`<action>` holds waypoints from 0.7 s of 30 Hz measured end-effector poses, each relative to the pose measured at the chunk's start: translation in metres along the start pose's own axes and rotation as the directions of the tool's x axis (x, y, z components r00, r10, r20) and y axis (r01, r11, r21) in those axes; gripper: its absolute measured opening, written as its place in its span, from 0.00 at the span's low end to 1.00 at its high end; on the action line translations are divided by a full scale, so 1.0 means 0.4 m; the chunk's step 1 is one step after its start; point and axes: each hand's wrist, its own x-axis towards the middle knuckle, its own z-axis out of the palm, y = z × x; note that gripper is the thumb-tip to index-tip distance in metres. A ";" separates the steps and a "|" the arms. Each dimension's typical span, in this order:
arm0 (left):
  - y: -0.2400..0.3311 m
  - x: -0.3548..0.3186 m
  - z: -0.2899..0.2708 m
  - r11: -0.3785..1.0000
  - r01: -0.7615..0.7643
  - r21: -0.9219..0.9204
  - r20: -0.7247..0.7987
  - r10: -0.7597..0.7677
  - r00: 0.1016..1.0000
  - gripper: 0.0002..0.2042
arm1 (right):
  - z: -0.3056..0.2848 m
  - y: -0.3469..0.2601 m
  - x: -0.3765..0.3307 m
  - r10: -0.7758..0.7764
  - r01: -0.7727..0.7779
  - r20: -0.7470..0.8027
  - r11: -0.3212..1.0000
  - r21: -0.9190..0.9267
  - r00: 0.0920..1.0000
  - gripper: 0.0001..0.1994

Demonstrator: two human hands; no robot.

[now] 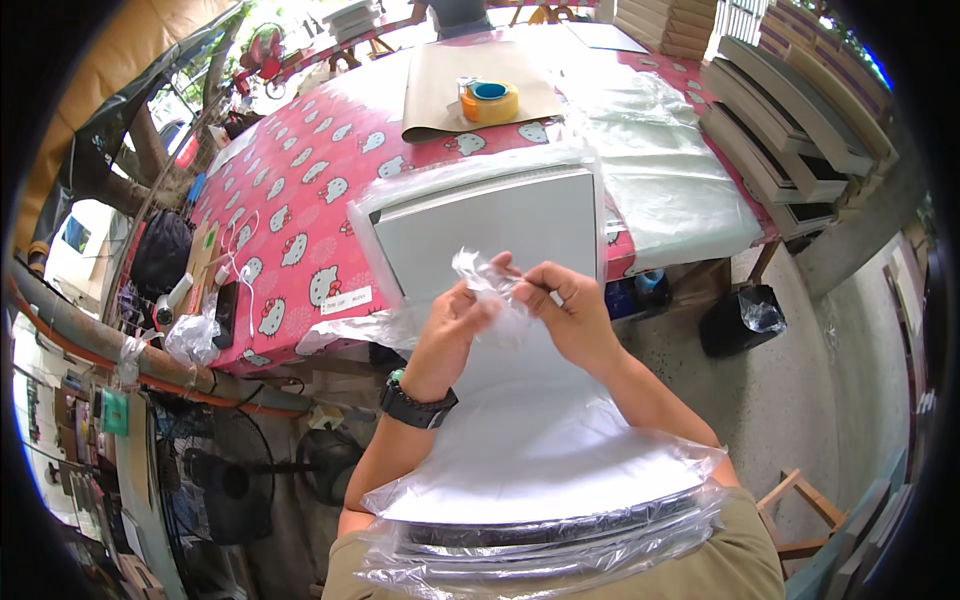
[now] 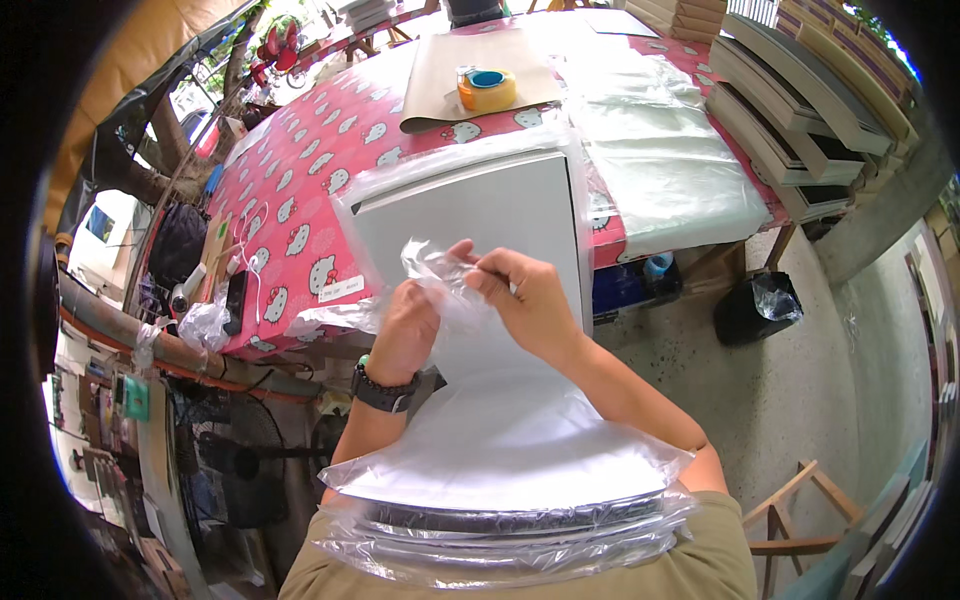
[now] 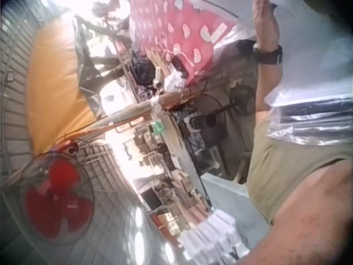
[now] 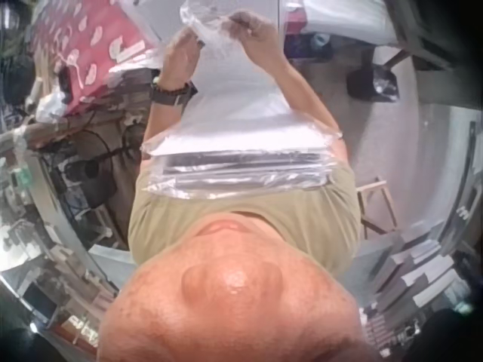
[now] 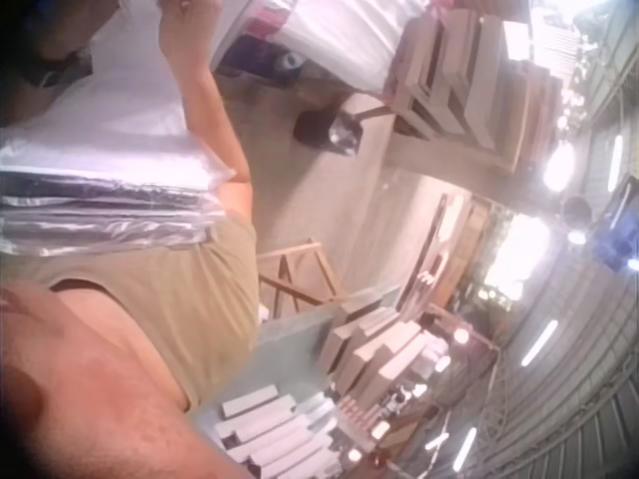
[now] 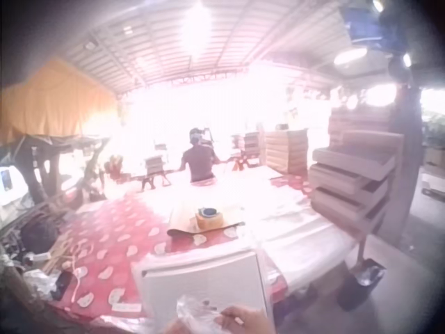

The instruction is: The person wraps individual black panels in plastic film by hand and stacks them on a table.

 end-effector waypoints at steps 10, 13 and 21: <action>-0.019 -0.001 -0.010 0.993 0.042 0.111 -0.198 -0.019 0.980 0.10 | 0.002 -0.012 -0.008 -0.154 0.125 -0.079 0.950 -0.286 0.985 0.05; -0.040 -0.003 -0.009 0.988 -0.054 -0.146 -0.153 0.031 0.988 0.11 | -0.002 -0.016 -0.008 -0.085 0.061 -0.066 0.951 -0.304 0.994 0.05; -0.024 -0.104 -0.273 0.957 0.274 0.094 0.093 -0.283 0.955 0.19 | -0.180 -0.017 0.046 -0.101 -0.107 0.143 0.300 0.948 0.985 0.06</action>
